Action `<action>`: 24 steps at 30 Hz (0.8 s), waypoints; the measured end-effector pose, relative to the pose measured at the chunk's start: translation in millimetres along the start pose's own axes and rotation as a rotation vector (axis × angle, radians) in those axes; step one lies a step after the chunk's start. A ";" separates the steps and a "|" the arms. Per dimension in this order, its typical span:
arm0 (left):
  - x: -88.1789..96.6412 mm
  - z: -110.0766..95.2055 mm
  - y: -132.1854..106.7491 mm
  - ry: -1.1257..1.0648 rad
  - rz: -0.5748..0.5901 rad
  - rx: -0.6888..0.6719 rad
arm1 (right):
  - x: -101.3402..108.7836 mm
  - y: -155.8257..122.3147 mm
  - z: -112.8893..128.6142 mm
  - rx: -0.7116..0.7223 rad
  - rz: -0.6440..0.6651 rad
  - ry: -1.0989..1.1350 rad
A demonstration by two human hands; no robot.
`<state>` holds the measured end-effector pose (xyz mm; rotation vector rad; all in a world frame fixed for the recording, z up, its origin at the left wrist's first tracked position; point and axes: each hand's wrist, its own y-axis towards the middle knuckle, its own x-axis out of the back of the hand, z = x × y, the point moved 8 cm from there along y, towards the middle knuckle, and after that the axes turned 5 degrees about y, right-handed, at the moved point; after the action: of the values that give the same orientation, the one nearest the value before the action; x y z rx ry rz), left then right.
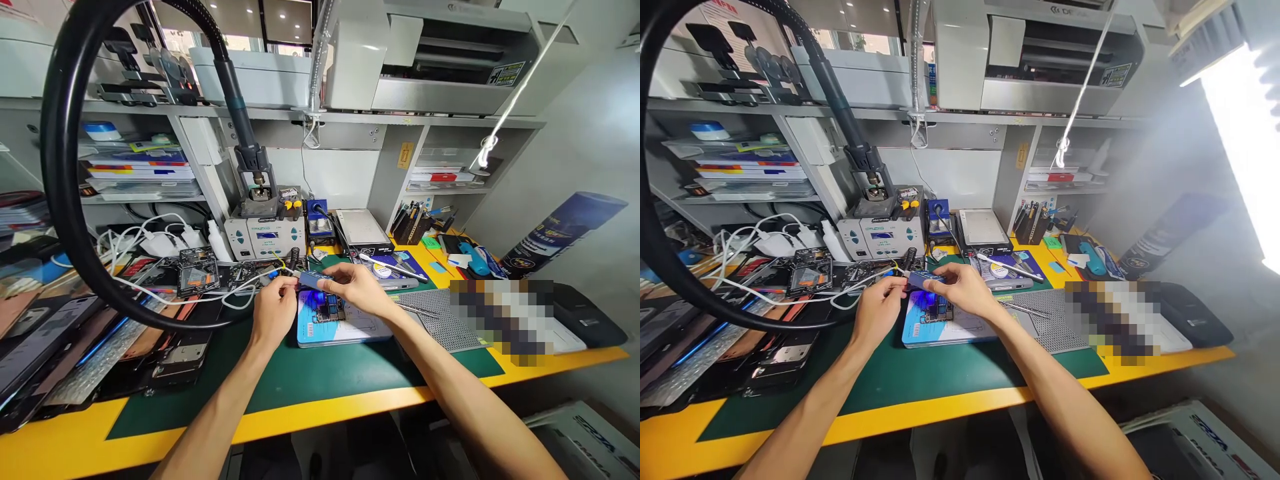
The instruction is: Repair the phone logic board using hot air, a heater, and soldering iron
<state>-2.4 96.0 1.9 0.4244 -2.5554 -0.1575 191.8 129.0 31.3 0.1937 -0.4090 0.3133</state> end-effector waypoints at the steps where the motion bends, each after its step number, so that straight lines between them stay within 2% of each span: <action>1: 0.3 0.6 0.1 -0.004 -0.003 0.002 | -0.4 -0.1 0.1 0.000 0.003 0.006; 6: 2.2 0.6 -0.5 -0.040 -0.014 0.009 | -0.7 -2.2 2.0 -0.003 0.022 0.029; 16: 15.3 -3.7 -6.2 -0.186 -0.128 0.057 | 1.0 -9.0 9.9 0.009 0.031 0.014; 20: 17.2 -4.6 -6.5 -0.246 -0.154 0.048 | 1.4 -15.2 20.3 0.069 0.041 -0.060; 24: 24.8 -6.7 -9.1 -0.316 -0.232 0.045 | 2.1 -22.7 32.5 0.152 0.076 -0.148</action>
<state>-16.4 79.0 18.0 0.7675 -2.8152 -0.2709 189.6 100.4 58.7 0.3516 -0.5401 0.4071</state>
